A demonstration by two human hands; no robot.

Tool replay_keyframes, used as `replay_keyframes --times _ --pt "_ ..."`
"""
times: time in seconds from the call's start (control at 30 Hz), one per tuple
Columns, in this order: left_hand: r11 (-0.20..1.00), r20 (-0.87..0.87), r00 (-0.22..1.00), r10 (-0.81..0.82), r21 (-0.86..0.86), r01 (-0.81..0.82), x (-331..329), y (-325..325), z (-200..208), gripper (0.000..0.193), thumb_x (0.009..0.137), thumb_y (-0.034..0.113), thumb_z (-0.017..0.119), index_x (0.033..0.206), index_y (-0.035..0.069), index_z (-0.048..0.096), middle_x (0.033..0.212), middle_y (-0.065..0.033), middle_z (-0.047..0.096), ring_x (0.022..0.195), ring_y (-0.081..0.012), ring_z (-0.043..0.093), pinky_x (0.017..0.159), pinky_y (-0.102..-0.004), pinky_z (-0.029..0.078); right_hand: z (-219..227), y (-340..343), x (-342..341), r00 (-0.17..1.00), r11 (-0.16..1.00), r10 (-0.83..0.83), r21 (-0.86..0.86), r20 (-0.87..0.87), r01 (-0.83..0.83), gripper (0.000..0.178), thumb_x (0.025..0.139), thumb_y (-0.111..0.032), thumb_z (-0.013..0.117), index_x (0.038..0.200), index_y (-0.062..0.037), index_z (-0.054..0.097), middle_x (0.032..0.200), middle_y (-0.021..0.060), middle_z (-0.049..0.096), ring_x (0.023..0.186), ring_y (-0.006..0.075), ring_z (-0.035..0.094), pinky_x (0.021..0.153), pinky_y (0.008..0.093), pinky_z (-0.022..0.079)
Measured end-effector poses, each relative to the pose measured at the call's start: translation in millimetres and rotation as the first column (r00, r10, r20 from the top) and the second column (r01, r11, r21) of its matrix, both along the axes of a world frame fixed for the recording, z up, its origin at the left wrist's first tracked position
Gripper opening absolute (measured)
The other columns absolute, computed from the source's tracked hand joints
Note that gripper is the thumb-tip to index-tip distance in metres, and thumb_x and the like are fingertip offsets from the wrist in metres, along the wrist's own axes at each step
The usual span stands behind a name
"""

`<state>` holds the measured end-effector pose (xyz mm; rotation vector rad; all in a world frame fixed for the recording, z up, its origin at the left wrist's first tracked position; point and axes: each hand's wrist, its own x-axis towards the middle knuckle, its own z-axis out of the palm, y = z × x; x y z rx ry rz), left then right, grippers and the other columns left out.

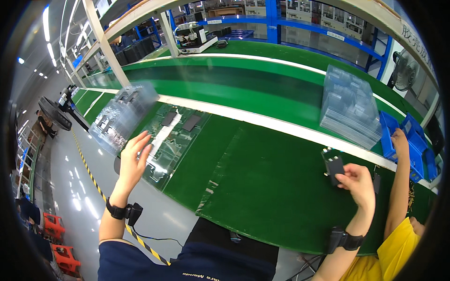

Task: The recorder is assembling small electronic components on a green workbench.

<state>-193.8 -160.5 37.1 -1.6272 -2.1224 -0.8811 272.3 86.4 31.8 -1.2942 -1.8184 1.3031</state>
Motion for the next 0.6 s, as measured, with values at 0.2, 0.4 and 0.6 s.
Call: replay_keyframes --times 0.2,0.4,0.6 --pt "0.737 0.859 0.316 -0.403 0.100 0.669 127.8 85.7 14.4 0.039 0.085 0.011 0.059 0.121 0.000 0.049 0.110 -0.0110 0.058 0.101 -0.0141 0.054 0.083 -0.0266 0.046 -0.8 -59.1 -91.8 0.864 0.952 0.209 -0.106 -0.457 -0.286 0.030 0.077 -0.006 0.066 0.104 0.0005 0.054 0.091 0.0082 0.063 0.077 0.0173 0.063 0.070 0.0269 0.052" --pt "0.690 0.913 0.121 -0.389 0.202 0.695 176.0 145.4 -18.4 0.019 0.083 0.009 0.061 0.096 -0.004 0.063 0.087 -0.0094 0.064 0.080 -0.0142 0.060 0.075 -0.0258 0.049 -24.9 -56.2 -99.1 0.835 0.942 0.182 -0.151 -0.519 -0.299 0.032 0.081 -0.005 0.063 0.110 0.0005 0.052 0.092 0.0085 0.063 0.081 0.0145 0.063 0.068 0.0223 0.049" --pt "0.713 0.944 0.033 -0.328 0.224 0.665 191.3 158.4 -23.7 0.026 0.081 0.011 0.065 0.104 -0.001 0.061 0.093 -0.0066 0.062 0.083 -0.0113 0.059 0.078 -0.0258 0.048 -34.3 -43.1 -92.7 0.840 0.944 0.137 -0.188 -0.525 -0.272 0.029 0.081 -0.005 0.063 0.108 -0.0004 0.054 0.089 0.0060 0.064 0.079 0.0125 0.063 0.068 0.0219 0.049"
